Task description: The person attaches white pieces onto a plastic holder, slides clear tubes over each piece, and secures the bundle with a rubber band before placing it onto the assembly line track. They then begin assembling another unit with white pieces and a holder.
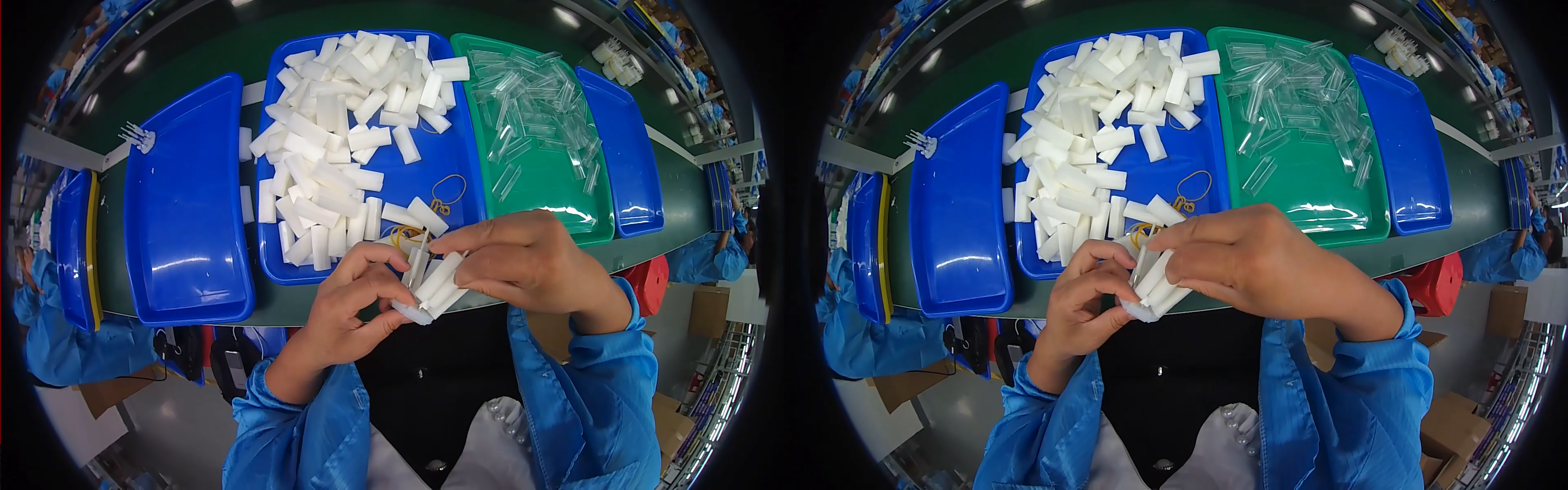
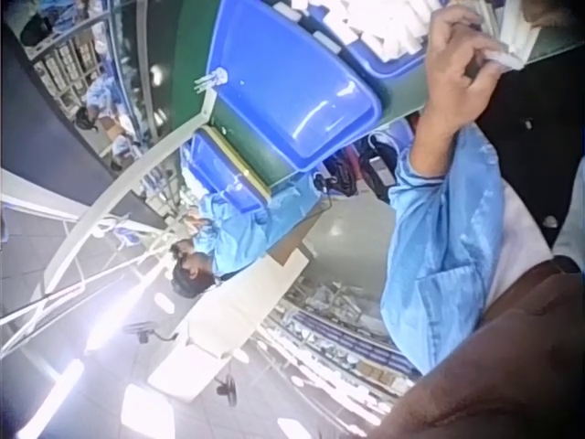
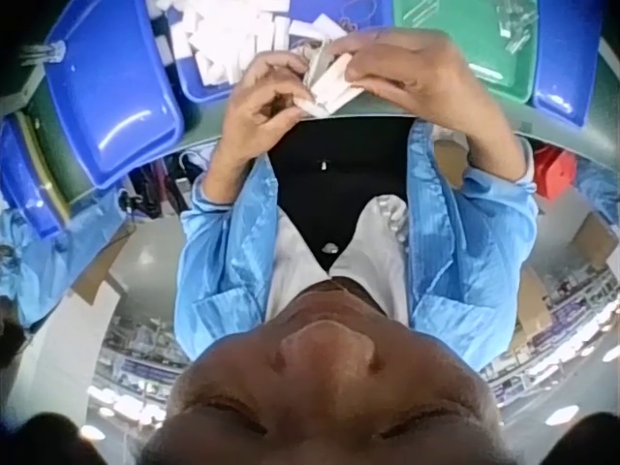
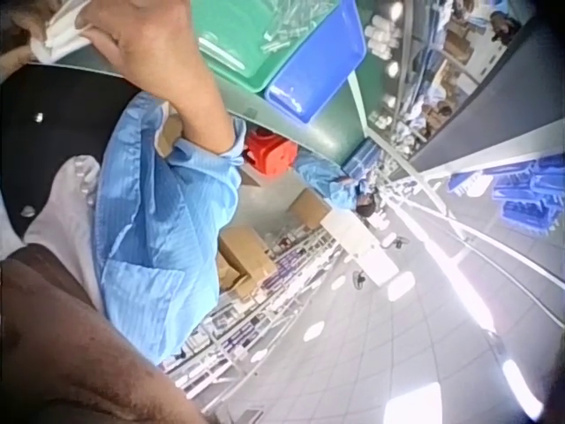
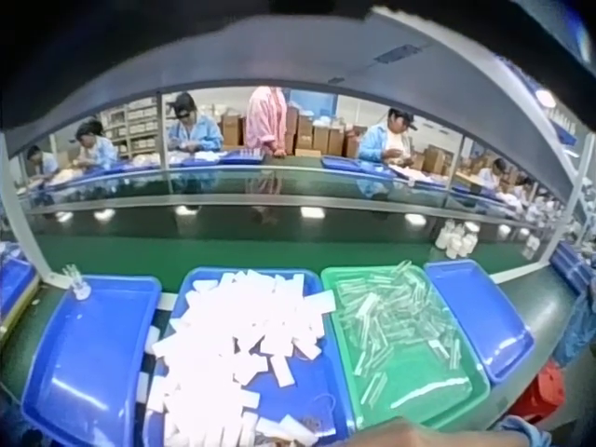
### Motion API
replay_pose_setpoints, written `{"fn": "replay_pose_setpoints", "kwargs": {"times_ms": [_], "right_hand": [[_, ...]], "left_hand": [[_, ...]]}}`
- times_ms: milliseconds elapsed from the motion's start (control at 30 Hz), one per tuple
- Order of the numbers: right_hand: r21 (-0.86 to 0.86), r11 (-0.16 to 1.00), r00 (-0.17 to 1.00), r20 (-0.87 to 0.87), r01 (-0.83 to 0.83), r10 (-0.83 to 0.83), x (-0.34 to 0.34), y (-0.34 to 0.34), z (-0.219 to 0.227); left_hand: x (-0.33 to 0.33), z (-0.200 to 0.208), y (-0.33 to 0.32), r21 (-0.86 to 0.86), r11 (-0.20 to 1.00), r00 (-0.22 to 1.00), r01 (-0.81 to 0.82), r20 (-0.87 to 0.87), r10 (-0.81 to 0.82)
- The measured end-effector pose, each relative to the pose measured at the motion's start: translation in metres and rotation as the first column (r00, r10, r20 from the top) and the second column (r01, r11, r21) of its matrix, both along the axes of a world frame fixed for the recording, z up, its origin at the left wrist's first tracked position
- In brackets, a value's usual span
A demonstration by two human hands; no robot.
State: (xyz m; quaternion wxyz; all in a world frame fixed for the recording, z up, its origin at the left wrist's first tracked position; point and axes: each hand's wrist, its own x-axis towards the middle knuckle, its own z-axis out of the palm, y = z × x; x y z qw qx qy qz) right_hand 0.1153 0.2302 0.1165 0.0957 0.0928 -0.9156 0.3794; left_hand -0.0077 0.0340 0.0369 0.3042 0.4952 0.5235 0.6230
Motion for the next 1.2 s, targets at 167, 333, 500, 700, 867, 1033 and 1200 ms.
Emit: {"fn": "replay_pose_setpoints", "kwargs": {"times_ms": [167, 333, 500, 700, 867, 1033, 1200], "right_hand": [[-0.252, 0.967, 0.998, 0.050, -0.025, 0.039, -0.002, 0.001, 0.000], [-0.385, 0.922, 0.998, 0.065, 0.040, -0.017, 0.001, 0.002, -0.010], [-0.373, 0.925, 0.995, 0.086, 0.075, -0.046, 0.001, -0.011, -0.010], [-0.496, 0.831, 0.966, 0.169, 0.253, -0.193, 0.003, -0.026, -0.013], [-0.615, 0.716, 0.942, 0.267, 0.329, -0.204, 0.001, -0.023, -0.009], [-0.441, 0.879, 0.978, 0.173, 0.183, -0.117, 0.005, -0.021, -0.013], [-0.398, 0.911, 0.991, 0.121, 0.106, -0.062, -0.002, -0.024, -0.013]], "left_hand": [[-0.002, 0.001, -0.001, 0.000, 1.000, 1.000, 0.002, -0.016, -0.002], [-0.002, 0.009, 0.003, 0.027, 1.000, 0.997, -0.008, -0.071, 0.010], [0.002, 0.012, 0.002, -0.004, 0.999, 0.998, -0.047, -0.029, 0.047], [0.003, 0.013, 0.005, 0.006, 0.997, 0.995, -0.071, -0.070, 0.071], [0.003, 0.011, 0.004, 0.010, 0.997, 0.996, -0.082, -0.041, 0.082], [0.002, 0.005, 0.007, 0.045, 0.999, 0.997, 0.028, -0.067, -0.025], [0.008, -0.002, 0.001, 0.042, 0.998, 0.995, 0.057, 0.079, -0.060]]}}
